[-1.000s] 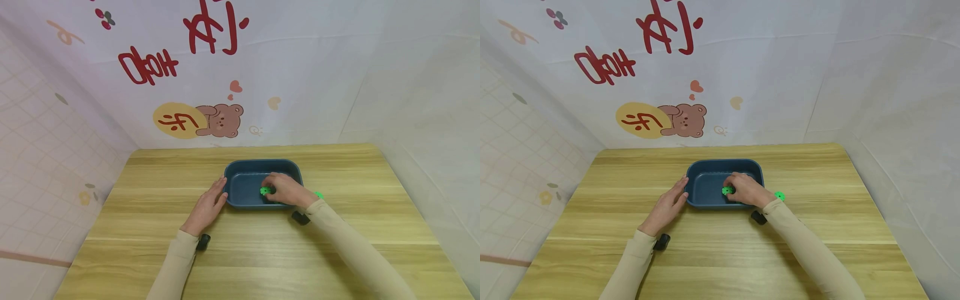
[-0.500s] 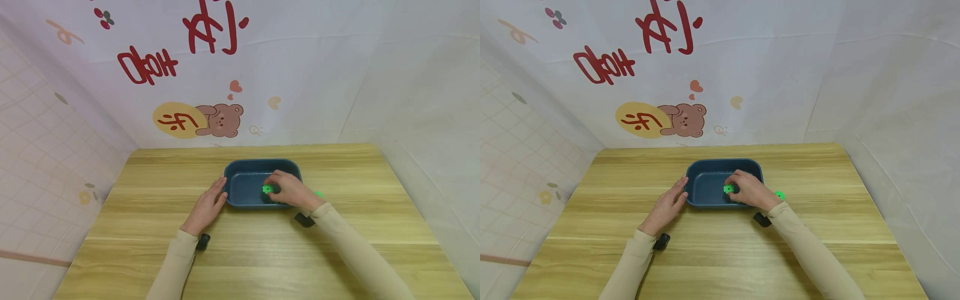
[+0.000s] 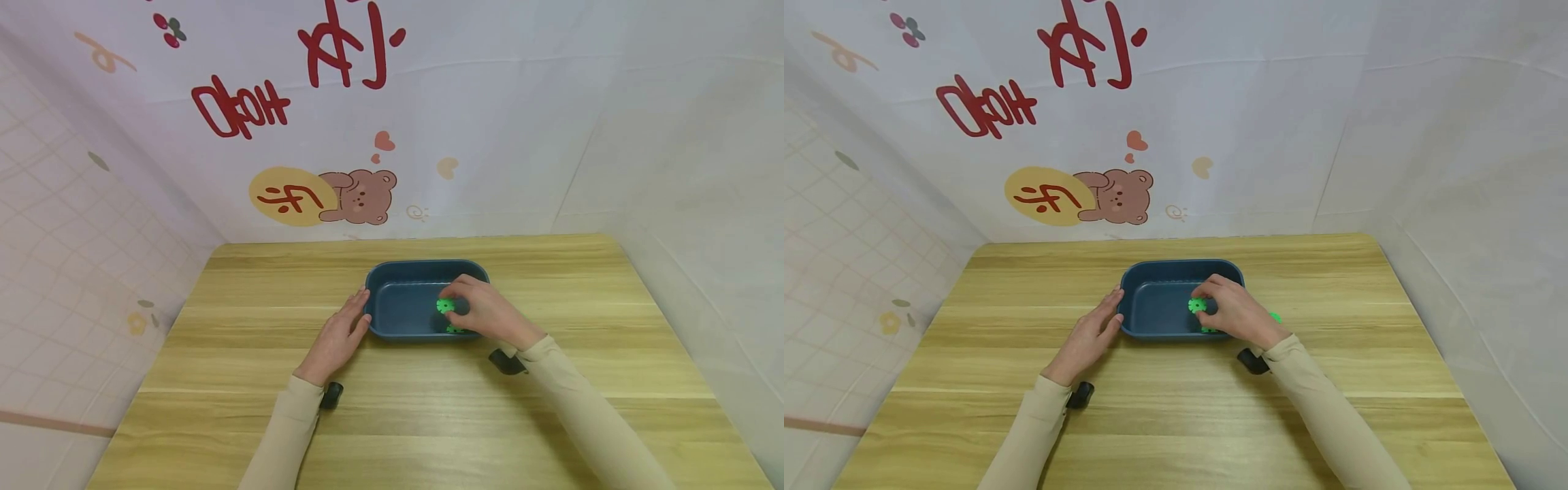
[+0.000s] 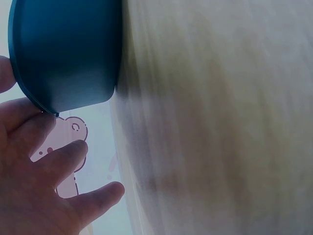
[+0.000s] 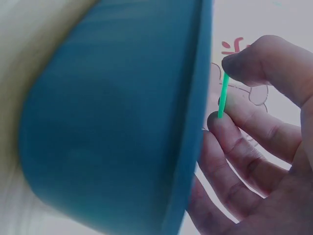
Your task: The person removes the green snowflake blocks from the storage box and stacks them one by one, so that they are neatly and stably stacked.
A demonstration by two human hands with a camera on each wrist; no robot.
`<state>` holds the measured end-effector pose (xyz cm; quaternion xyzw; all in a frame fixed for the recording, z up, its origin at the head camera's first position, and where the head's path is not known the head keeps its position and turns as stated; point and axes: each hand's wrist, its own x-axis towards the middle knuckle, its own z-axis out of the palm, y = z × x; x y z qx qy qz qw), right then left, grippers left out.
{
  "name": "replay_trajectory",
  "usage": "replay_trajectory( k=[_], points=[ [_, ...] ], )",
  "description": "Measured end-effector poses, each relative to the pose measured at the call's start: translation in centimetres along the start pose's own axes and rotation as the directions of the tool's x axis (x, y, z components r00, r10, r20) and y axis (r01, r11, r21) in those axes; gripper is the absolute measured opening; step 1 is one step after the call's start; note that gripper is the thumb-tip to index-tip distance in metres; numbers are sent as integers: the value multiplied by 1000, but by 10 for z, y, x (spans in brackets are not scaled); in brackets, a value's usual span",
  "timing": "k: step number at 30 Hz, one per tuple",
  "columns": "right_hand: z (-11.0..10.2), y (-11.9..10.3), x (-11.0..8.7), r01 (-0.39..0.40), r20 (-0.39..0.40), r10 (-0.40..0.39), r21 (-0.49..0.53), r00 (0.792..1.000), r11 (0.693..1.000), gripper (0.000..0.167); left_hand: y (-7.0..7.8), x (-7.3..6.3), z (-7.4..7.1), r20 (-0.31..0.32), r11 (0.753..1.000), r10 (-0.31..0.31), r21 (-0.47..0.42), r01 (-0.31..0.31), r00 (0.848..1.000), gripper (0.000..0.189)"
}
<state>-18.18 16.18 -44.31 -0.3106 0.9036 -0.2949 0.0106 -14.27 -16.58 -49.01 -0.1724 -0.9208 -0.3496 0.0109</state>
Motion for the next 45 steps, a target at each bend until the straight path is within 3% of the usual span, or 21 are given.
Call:
replay_trajectory(
  k=[23, 45],
  points=[
    [-19, 13, -21, -65, -63, 67, 35, 996, 997, 32, 0, 0, 0, 13, 1000, -8, -3, 8, 1000, 57],
    [-36, 29, -42, -102, -131, 106, 38, 986, 994, 28, 0, 0, 0, 4, 1000, -7, -4, 7, 1000, 56]
  ],
)
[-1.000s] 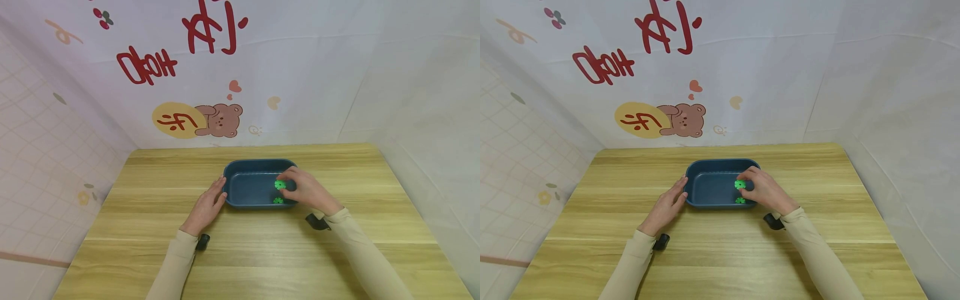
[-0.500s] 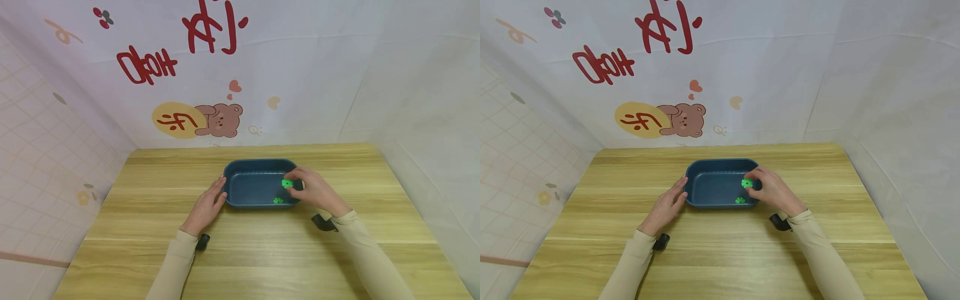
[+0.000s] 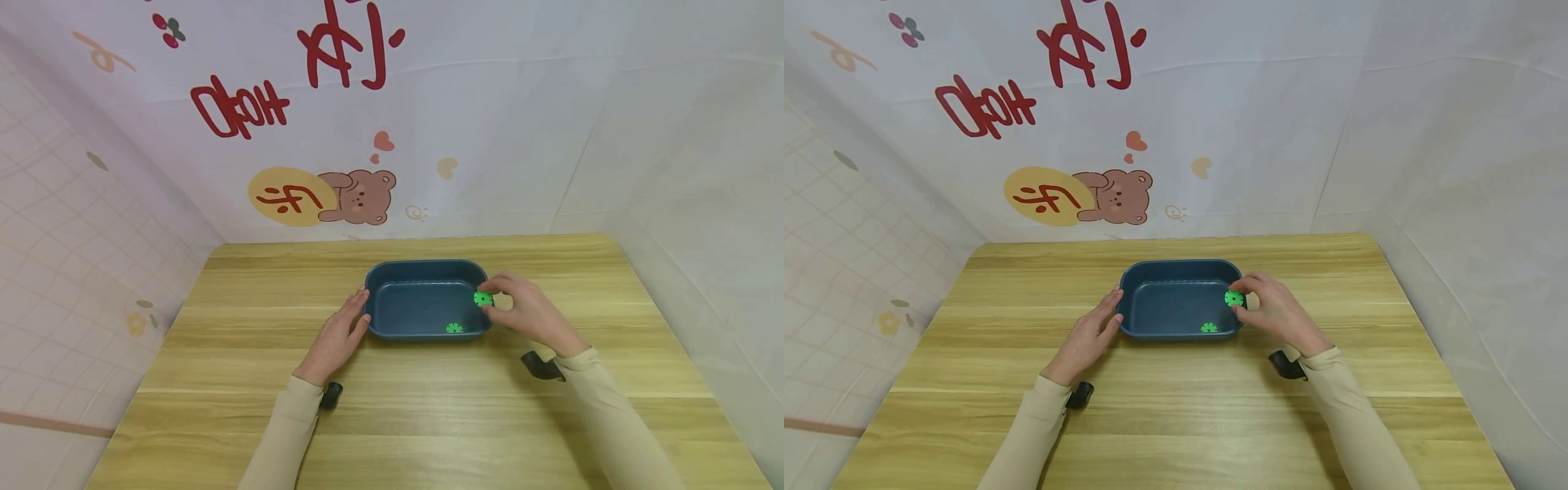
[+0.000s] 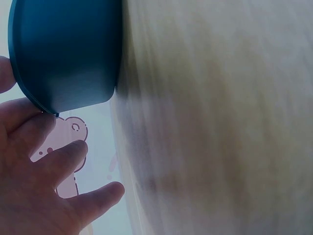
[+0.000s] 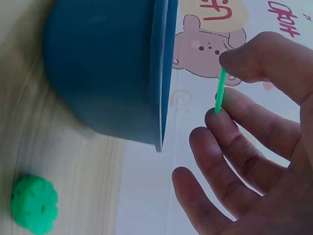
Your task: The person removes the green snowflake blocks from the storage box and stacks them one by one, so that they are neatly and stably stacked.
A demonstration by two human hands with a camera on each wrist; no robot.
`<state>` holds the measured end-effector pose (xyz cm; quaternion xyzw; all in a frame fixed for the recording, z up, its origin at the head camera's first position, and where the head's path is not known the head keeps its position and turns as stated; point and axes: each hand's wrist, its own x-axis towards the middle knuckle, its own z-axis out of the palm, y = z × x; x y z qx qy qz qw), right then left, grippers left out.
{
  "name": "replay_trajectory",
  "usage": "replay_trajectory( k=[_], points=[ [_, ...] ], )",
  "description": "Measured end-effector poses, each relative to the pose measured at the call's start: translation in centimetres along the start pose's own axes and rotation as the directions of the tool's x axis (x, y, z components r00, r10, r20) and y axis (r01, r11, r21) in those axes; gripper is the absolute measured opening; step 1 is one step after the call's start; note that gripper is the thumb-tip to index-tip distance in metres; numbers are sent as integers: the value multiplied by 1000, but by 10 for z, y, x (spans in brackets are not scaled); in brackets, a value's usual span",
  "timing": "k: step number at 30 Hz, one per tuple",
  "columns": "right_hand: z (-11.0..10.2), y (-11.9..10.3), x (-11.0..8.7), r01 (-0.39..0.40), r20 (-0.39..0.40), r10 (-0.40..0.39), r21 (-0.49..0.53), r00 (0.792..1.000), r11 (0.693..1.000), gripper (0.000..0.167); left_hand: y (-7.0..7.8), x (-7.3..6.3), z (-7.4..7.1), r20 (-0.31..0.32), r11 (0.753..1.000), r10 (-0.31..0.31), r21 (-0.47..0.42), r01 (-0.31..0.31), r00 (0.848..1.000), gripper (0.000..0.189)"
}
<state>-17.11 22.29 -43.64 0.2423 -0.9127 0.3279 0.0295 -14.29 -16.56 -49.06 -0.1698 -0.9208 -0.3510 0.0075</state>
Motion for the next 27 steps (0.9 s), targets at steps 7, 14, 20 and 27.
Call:
replay_trajectory(
  k=[7, 14, 20, 27],
  points=[
    [-6, 6, -5, 6, -17, -6, -22, 1000, 1000, 29, 0, 0, 0, 2, 1000, -7, 1, 7, 1000, 56],
    [-12, 13, -11, -14, -32, 14, -17, 999, 1000, 29, 0, 0, 0, 4, 1000, -6, 6, 6, 1000, 56],
    [-15, 19, -16, -16, -42, 15, -21, 999, 1000, 29, 0, 0, 0, -1, 1000, -4, 0, 4, 1000, 56],
    [-18, 28, -24, -22, -55, 21, -22, 998, 1000, 29, 0, 0, 0, 4, 1000, 0, 17, 0, 1000, 56]
  ],
)
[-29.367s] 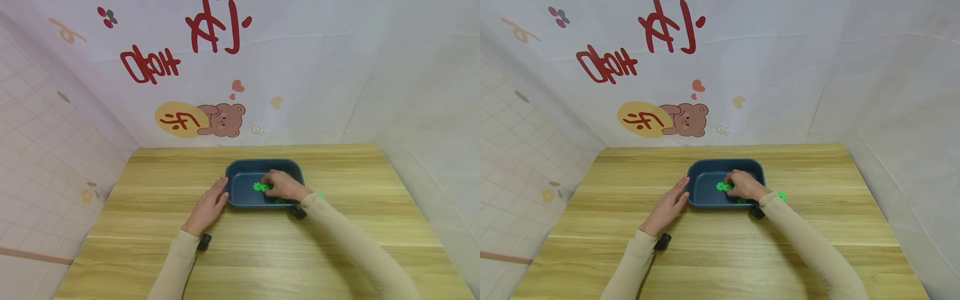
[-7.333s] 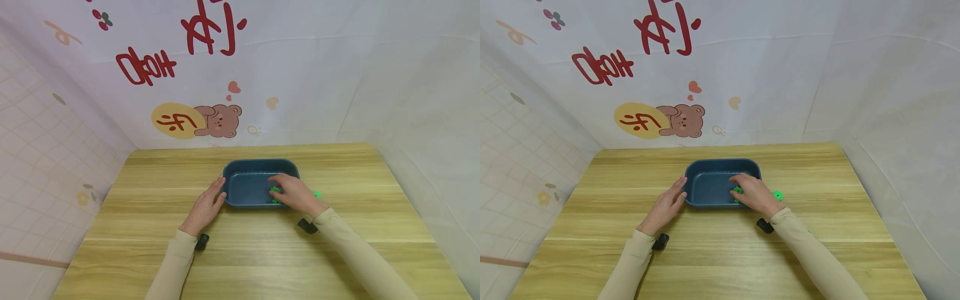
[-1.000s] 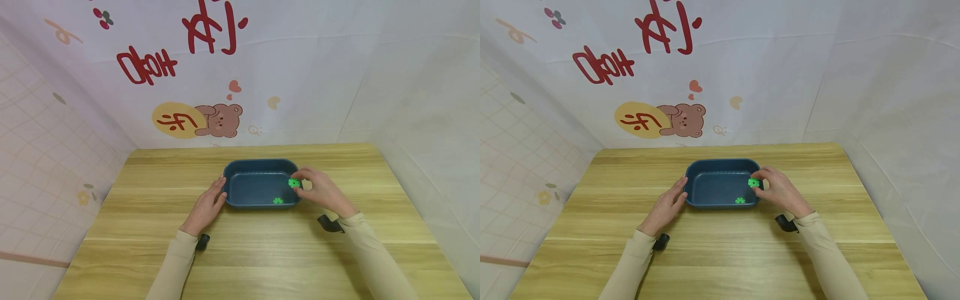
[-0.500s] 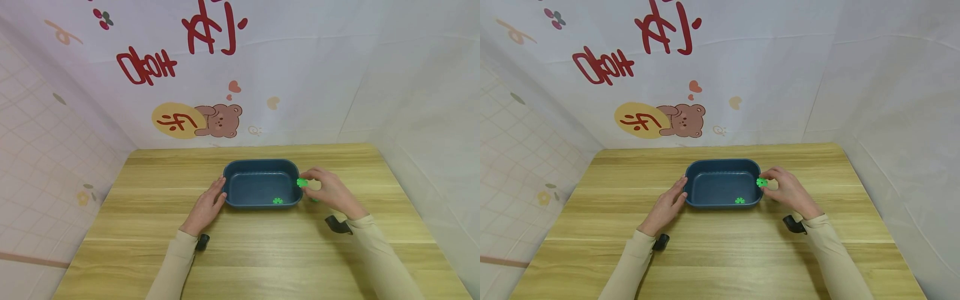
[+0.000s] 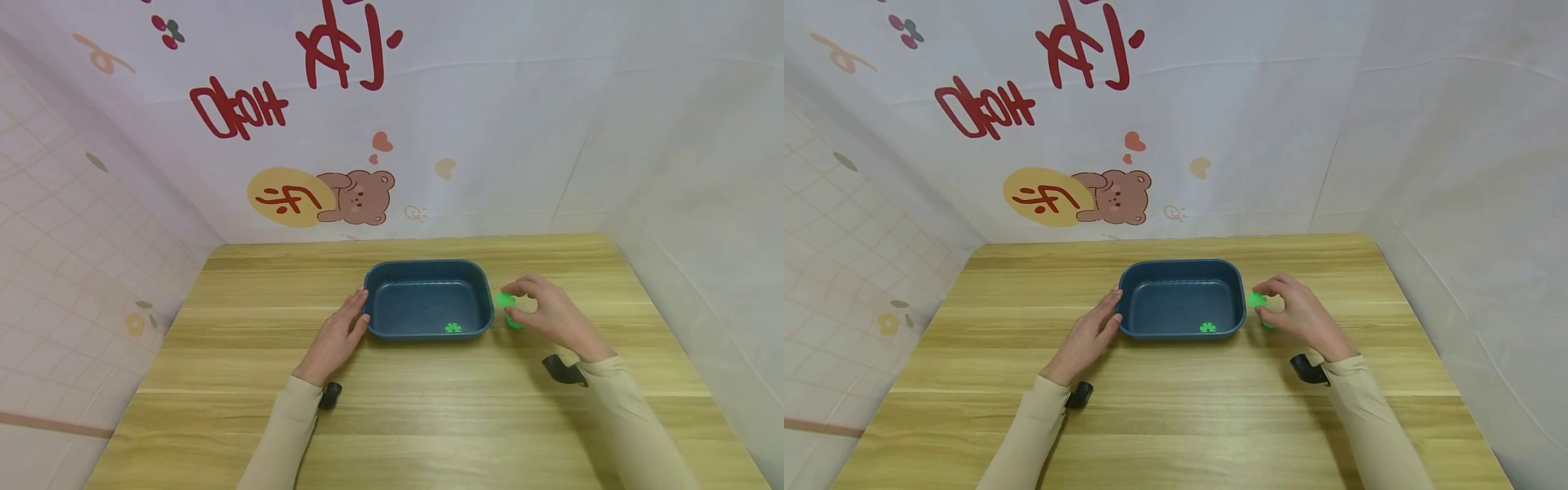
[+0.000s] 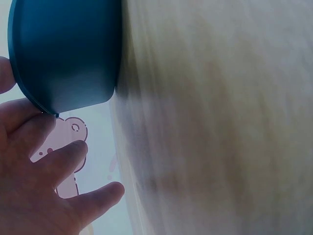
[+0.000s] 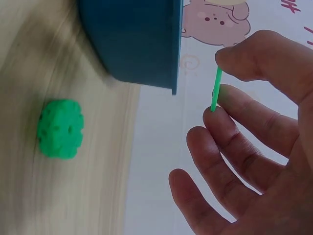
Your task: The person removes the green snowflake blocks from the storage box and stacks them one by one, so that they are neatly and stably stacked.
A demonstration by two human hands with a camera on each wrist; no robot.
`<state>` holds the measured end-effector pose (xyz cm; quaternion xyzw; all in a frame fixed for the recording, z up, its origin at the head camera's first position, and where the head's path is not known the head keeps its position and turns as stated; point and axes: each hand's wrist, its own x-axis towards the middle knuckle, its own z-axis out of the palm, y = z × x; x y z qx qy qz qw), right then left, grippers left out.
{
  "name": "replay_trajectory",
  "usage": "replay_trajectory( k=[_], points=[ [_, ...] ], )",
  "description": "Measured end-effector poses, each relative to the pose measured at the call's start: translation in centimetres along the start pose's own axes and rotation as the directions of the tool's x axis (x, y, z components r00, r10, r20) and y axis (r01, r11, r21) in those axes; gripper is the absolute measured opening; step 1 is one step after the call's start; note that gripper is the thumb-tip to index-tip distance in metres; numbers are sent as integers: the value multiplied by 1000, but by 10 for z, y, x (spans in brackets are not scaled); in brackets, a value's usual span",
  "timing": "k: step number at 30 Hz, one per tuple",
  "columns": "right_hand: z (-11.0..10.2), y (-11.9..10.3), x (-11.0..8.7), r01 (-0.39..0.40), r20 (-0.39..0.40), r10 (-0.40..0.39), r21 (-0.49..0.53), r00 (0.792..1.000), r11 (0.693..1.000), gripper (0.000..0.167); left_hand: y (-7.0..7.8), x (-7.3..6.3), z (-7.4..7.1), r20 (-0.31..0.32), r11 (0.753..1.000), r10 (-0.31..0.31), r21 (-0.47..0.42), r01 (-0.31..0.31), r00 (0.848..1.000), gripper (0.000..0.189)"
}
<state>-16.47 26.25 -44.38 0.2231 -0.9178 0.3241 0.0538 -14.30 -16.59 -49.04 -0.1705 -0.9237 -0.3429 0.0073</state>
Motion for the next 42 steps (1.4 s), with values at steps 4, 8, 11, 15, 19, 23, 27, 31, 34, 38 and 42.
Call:
replay_trajectory(
  k=[4, 8, 11, 15, 19, 23, 27, 31, 34, 38, 42],
  points=[
    [-2, 4, -4, -13, 4, 13, -7, 1000, 1000, 29, 0, 0, 0, 4, 1000, -2, -1, 2, 1000, 57],
    [-4, 7, -8, -25, 16, 25, -11, 1000, 1000, 28, 0, 0, 0, 3, 1000, -5, -5, 5, 1000, 56],
    [-4, 10, -9, -24, 21, 24, -16, 999, 1000, 27, 1, -1, -1, 2, 1000, -4, -5, 4, 1000, 56],
    [-5, 14, -11, -23, 32, 23, -20, 999, 1000, 26, 2, -1, -1, 2, 1000, -2, -8, 2, 1000, 56],
    [-6, 17, -12, -34, 54, 36, -30, 998, 999, 27, 3, -1, -2, 2, 1000, -1, -13, 1, 1000, 56],
    [-6, 19, -13, -50, 75, 53, -41, 996, 998, 27, 3, -1, -3, 1, 1000, 2, -15, -2, 1000, 57],
    [-5, 21, -14, -62, 90, 65, -42, 994, 997, 27, 3, -1, -3, 2, 1000, 0, -16, 0, 1000, 57],
    [-2, 26, -15, -53, 93, 57, -40, 994, 998, 25, 3, -1, -3, 3, 1000, 1, -17, -1, 1000, 57],
    [-1, 28, -16, -46, 97, 50, -37, 994, 998, 25, 2, -1, -3, 1, 1000, 3, -17, -3, 1000, 57],
    [0, 30, -16, -52, 118, 57, -39, 991, 998, 25, 2, -1, -2, -1, 1000, 4, -20, -4, 1000, 57],
    [0, 33, -16, -62, 152, 68, -48, 986, 997, 26, 2, -1, -2, 0, 1000, 3, -25, -3, 1000, 57]
  ],
)
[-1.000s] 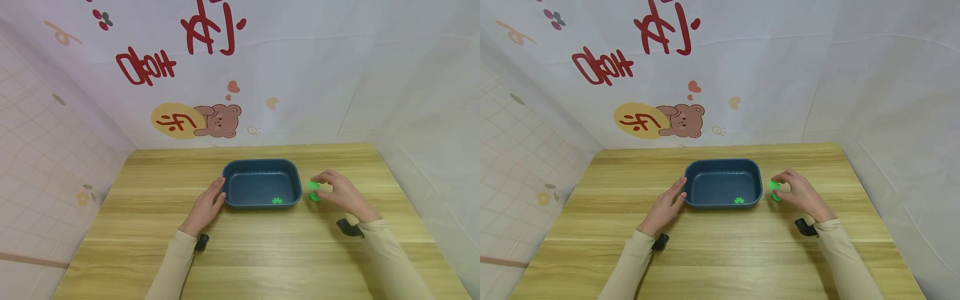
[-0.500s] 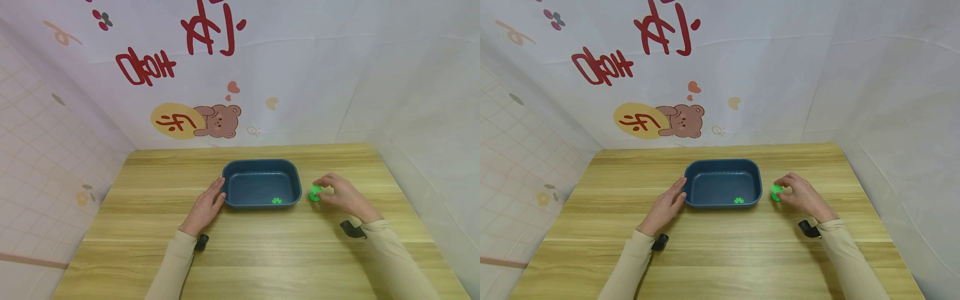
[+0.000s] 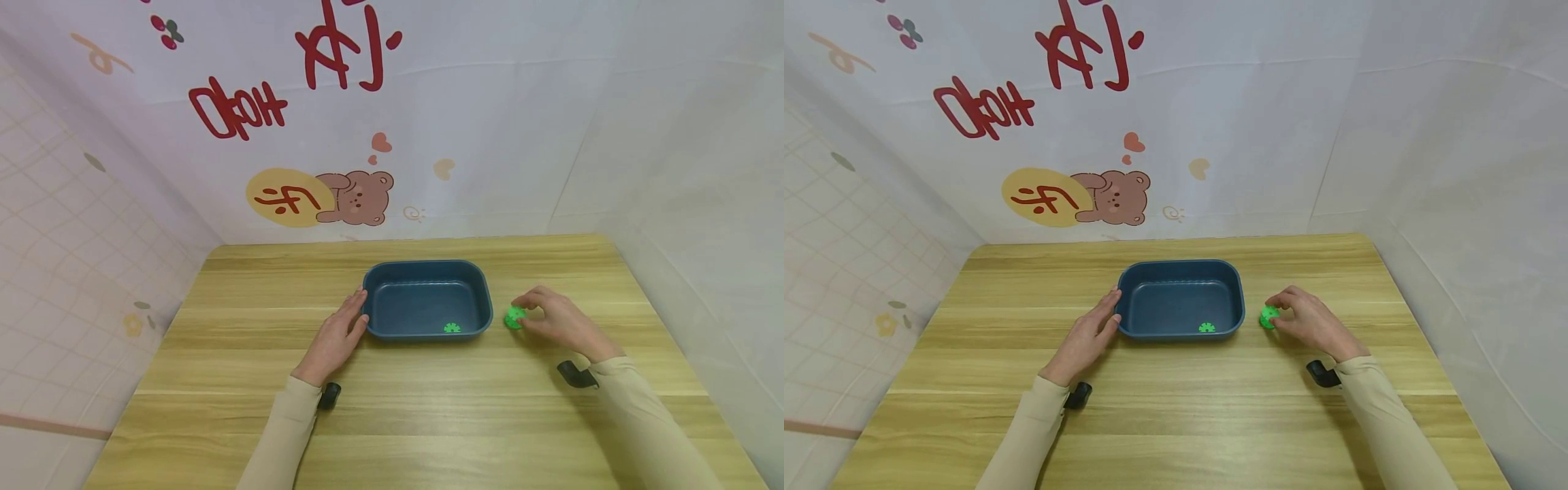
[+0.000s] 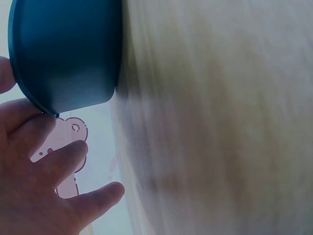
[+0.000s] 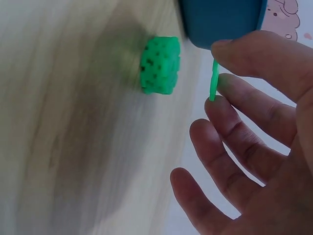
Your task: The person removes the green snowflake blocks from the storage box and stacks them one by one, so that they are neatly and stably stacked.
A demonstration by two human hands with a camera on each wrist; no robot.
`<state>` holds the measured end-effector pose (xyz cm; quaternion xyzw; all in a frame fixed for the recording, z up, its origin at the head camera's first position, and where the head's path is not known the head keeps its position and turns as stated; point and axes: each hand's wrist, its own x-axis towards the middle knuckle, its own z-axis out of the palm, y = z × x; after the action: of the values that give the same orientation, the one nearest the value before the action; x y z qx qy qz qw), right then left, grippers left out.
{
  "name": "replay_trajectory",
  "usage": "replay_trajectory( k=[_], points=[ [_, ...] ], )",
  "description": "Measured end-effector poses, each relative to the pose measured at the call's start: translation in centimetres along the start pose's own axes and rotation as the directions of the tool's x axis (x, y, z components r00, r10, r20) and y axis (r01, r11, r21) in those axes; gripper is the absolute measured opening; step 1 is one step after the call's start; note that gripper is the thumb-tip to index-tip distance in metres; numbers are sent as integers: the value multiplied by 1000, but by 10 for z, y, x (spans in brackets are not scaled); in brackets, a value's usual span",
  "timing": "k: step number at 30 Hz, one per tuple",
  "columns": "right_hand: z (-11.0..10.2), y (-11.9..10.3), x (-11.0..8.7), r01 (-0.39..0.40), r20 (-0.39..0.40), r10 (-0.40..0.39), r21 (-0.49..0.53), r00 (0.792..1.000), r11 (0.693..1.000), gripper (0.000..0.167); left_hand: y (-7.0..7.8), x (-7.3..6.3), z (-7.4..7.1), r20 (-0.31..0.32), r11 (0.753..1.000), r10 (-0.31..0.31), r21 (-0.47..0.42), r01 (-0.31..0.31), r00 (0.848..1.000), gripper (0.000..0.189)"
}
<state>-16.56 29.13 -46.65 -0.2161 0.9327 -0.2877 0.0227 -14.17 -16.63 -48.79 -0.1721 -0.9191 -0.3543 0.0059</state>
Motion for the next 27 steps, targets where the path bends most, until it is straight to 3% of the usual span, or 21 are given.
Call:
replay_trajectory(
  k=[27],
  points=[
    [10, 11, 6, -9, 96, 9, 2, 995, 1000, 26, -2, 0, 0, -1, 1000, 12, 9, -12, 1000, 56]
  ],
)
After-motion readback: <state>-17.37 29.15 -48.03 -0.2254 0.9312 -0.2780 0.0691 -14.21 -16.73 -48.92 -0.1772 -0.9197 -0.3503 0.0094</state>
